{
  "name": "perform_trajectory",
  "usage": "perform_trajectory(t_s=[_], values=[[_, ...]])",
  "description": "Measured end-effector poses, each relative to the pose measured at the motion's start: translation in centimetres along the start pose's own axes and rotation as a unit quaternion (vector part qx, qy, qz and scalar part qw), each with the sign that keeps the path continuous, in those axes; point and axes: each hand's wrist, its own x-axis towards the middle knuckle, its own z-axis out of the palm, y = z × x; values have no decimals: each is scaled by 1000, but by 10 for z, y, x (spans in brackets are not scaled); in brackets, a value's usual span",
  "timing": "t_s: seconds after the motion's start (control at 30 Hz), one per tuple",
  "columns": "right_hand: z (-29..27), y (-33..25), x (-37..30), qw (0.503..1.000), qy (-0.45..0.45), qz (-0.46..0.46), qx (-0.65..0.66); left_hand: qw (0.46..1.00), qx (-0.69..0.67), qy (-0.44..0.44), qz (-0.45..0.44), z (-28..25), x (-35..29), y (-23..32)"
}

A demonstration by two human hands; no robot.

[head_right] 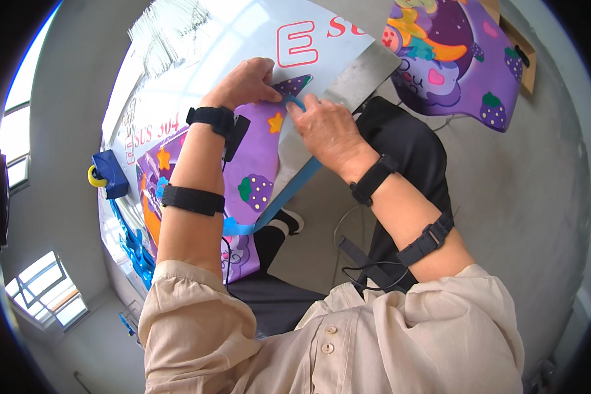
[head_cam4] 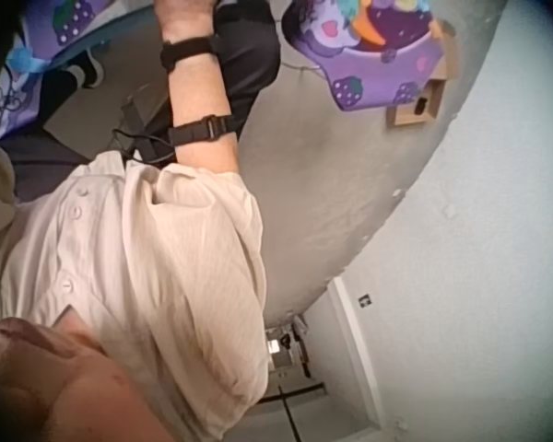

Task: Assembling a purple cartoon-themed kite by attaching blue streamers using tape.

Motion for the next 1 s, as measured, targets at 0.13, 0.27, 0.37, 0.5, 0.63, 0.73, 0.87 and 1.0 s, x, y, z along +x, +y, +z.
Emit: perform_trajectory(t_s=[0.13,0.27,0.37,0.5,0.63,0.73,0.87,1.0], values=[[-1,1,2,999,-40,2,26,999,-37,-5,30,1,2,-13],[-5,-2,3,1000,-23,-16,-11,999,-28,16,40,4,3,-9],[-7,-6,6,992,-81,-30,-91,999,-38,13,33,4,3,-9],[-3,0,3,991,-75,-53,-101,999,-37,10,5,3,3,-7],[-6,-2,3,994,-57,-42,-81,998,15,58,25,6,-4,0],[-8,-10,9,989,-85,-47,-111,989,1,137,49,13,-15,-5],[-17,-7,19,991,-89,-5,-102,923,-107,365,60,61,-68,-8],[4,2,52,998,23,-52,-38,884,-108,453,-37,94,-183,-32]])
